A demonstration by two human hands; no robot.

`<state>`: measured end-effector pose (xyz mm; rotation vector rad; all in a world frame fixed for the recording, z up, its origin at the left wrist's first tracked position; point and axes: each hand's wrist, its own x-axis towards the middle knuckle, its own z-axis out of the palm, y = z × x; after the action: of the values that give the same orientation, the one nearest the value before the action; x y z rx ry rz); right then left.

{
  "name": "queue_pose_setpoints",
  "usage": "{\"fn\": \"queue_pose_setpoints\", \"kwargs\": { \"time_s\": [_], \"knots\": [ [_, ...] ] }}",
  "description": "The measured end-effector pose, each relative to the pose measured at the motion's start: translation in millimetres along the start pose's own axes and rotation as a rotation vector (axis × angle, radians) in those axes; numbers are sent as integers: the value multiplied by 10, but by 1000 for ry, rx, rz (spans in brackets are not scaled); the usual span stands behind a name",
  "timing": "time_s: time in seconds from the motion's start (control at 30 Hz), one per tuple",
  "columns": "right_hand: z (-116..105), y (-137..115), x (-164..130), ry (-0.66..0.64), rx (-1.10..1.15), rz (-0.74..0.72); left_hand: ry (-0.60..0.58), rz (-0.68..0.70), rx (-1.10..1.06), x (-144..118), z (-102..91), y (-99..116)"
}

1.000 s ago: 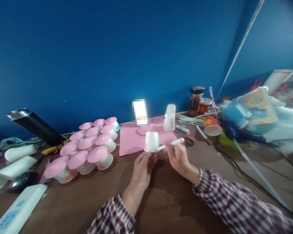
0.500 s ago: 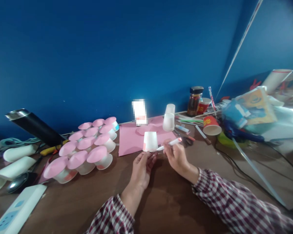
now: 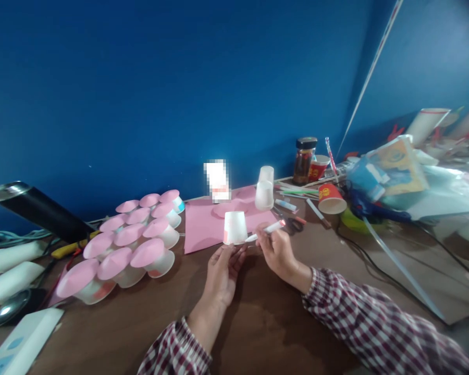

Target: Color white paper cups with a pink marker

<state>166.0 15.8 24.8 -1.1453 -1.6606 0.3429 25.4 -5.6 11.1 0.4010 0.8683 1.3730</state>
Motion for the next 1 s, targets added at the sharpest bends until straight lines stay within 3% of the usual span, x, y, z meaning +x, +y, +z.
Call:
{"fn": "queue_pose_setpoints", "kwargs": {
  "time_s": [1.0],
  "knots": [
    [-32, 26, 24, 19, 1, -20, 24, -23, -15, 1, 4, 14]
  ]
}}
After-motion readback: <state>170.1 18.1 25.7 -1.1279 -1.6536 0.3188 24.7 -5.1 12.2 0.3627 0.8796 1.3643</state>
